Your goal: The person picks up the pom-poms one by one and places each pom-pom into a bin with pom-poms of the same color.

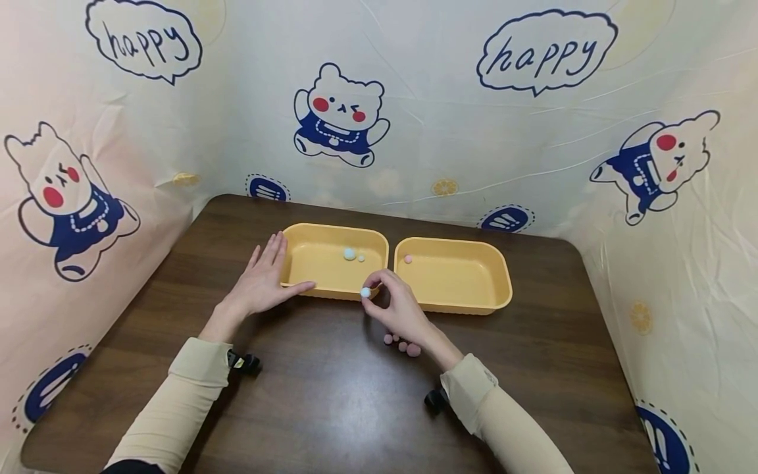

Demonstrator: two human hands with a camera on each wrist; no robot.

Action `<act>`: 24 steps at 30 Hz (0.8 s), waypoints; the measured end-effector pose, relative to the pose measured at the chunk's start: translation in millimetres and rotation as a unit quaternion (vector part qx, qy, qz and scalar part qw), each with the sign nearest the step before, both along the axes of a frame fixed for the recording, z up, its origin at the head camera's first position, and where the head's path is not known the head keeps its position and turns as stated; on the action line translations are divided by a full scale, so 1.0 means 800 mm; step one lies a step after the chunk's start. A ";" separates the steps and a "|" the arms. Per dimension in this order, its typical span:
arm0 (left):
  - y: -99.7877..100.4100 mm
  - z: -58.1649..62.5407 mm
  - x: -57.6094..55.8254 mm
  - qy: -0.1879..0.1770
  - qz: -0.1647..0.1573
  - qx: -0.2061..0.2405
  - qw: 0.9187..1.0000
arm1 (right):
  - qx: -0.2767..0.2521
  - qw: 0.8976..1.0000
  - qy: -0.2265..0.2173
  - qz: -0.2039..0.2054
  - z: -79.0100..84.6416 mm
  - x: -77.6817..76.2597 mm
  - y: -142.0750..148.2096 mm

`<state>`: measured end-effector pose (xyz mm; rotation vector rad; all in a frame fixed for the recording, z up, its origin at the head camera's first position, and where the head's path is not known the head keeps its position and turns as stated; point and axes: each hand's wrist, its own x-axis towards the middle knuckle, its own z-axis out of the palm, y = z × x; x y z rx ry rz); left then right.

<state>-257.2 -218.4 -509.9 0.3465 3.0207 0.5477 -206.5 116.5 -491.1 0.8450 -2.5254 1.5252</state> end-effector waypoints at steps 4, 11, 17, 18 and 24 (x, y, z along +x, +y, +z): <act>0.000 0.000 0.000 0.001 0.000 0.001 1.000 | 0.001 1.000 0.008 -0.005 0.002 -0.010 -0.004; 0.000 0.001 0.000 0.002 -0.001 0.000 1.000 | -0.010 1.000 0.014 -0.007 0.005 -0.029 -0.011; 0.001 0.001 0.000 -0.005 -0.002 0.002 1.000 | 0.001 0.999 0.026 -0.022 0.003 -0.044 -0.019; 0.001 0.001 0.000 -0.006 -0.002 0.004 1.000 | 0.000 0.999 0.026 -0.022 0.004 -0.047 -0.021; 0.001 0.001 0.001 -0.002 0.001 0.007 1.000 | -0.001 0.999 0.017 -0.029 0.006 -0.063 -0.030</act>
